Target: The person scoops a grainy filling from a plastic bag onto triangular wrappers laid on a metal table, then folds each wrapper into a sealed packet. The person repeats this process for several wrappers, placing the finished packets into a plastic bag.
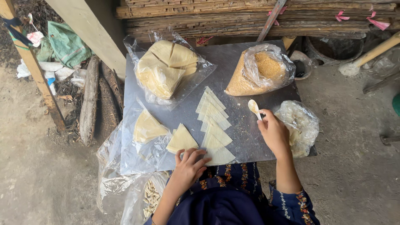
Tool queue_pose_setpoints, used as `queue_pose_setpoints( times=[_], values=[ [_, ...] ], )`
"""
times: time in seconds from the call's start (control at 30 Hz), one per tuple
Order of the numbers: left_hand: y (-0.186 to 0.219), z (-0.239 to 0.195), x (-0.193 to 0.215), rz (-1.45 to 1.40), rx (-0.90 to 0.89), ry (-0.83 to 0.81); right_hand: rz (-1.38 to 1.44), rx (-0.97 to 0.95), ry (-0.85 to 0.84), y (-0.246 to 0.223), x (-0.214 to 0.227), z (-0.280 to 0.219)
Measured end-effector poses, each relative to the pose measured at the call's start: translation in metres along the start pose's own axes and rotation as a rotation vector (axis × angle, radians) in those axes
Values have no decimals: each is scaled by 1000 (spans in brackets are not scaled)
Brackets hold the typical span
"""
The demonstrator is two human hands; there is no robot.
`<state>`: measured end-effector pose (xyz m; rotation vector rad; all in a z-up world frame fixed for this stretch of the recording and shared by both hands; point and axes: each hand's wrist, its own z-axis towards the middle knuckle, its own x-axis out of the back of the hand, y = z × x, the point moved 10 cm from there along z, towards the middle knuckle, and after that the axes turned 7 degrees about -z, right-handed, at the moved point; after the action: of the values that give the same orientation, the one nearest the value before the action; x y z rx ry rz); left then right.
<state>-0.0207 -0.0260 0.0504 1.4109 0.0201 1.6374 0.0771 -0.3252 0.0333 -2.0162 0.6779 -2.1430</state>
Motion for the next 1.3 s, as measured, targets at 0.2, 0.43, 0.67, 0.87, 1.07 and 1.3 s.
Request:
queue_pose_setpoints(
  times=[0.2,0.43,0.67,0.87,1.07,1.3],
  values=[
    [-8,-3,0,-124,17,67,414,-47,122,29,67,4],
    [-15,-4,0,-128,94,71,-170,456,736,-36,173,34],
    [-10,-6,5,-53,95,142,-747,544,543,-76,96,129],
    [-5,-6,3,5,43,168,-216,229,194,-29,85,171],
    [-6,-7,3,-39,6,228,464,142,102,4,103,152],
    [-6,-4,4,-66,-12,238,879,-36,81,24,108,83]
  ],
)
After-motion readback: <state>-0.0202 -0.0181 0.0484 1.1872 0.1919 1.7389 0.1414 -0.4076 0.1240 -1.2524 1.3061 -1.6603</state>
